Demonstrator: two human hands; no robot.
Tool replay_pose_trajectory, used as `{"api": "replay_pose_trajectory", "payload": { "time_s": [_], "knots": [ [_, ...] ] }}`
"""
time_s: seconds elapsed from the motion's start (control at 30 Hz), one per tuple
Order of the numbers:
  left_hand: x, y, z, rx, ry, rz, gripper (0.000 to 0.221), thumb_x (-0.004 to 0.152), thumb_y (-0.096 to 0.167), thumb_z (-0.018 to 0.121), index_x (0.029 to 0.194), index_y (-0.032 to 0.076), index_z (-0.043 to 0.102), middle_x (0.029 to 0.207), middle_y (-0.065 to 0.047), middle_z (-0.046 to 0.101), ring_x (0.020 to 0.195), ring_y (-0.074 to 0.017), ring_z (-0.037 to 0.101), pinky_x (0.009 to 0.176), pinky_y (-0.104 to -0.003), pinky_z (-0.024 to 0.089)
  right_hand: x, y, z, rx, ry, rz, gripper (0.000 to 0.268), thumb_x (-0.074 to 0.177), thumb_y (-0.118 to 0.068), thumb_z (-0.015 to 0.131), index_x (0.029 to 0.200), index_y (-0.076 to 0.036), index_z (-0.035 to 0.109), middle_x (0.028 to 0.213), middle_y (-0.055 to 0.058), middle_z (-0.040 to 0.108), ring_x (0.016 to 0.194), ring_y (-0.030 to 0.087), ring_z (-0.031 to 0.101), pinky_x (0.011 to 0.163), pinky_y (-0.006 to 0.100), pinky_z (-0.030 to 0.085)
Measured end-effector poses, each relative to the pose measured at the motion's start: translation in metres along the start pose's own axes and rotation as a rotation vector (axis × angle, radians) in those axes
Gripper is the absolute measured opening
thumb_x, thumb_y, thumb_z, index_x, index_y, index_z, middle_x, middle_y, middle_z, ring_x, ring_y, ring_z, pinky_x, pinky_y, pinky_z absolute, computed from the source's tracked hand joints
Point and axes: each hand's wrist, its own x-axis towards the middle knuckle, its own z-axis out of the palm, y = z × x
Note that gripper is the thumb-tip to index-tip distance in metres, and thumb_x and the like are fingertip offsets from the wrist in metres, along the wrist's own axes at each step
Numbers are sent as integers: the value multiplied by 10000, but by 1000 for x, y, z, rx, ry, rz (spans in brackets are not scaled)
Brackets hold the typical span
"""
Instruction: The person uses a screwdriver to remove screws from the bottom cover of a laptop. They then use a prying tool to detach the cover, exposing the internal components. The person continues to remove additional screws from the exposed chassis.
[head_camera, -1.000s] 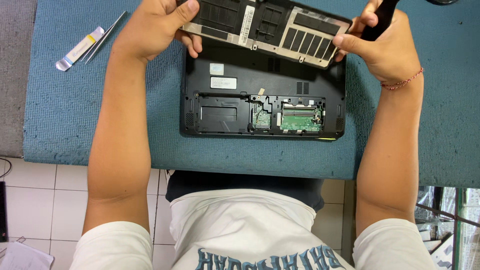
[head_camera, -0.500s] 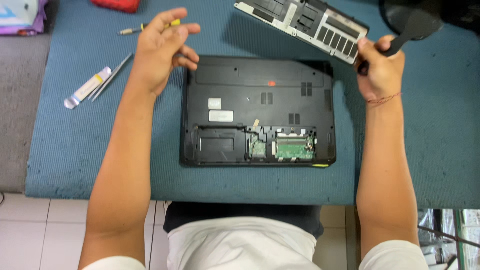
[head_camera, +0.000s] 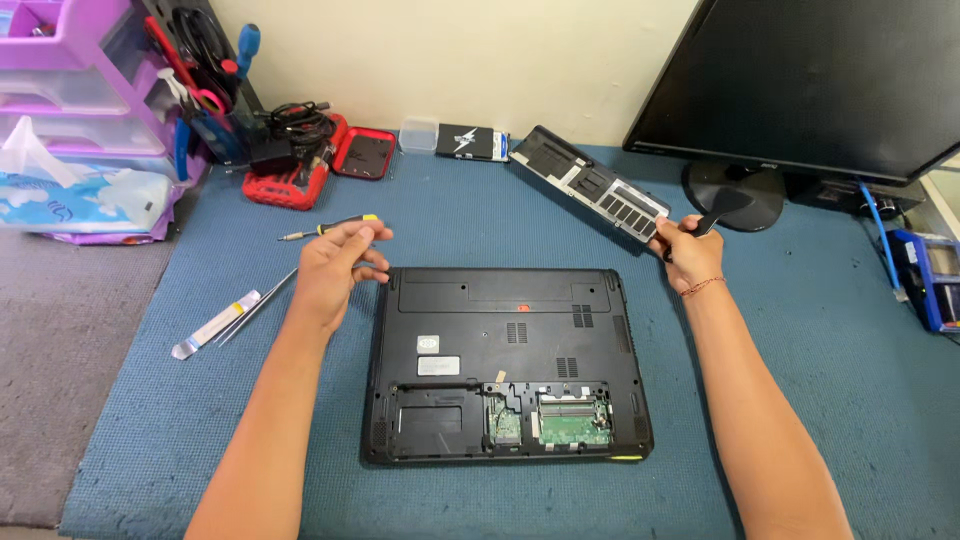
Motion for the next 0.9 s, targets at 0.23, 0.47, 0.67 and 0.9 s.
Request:
{"api": "replay_pose_trajectory", "payload": {
  "time_s": [0.23,0.47,0.67,0.9],
  "knots": [
    [4,-1,-3,66,111,52,233,1013,103,678,1193,-39,724,968,-195,759,646,-188,694,569,-322,665,35,0,0,-51,-1,-21,380,905,-52,834,879,-199,485,779,-5,616,675,146,663,623,328,632],
    [5,-23,-2,126,100,132,195,965,56,762,807,-31,687,600,-155,624,488,-210,644,514,-343,632,-10,-34,17,-63,-4,-7,421,864,0,794,816,-193,422,943,80,719,724,174,701,597,338,644],
    [-6,-15,6,236,56,208,396,1040,151,734,685,41,598,577,-95,592,525,-156,641,548,-280,598,34,17,-4,-118,-20,-288,434,886,57,753,835,-150,376,1239,177,730,1020,158,690,807,258,603],
    [-35,33,35,989,-20,481,163,908,220,864,955,103,761,815,-63,703,729,-172,677,597,-268,531,-67,-47,14,-312,-83,-608,435,958,48,694,726,-145,380,910,37,715,685,8,540,642,182,476]
  ]
}}
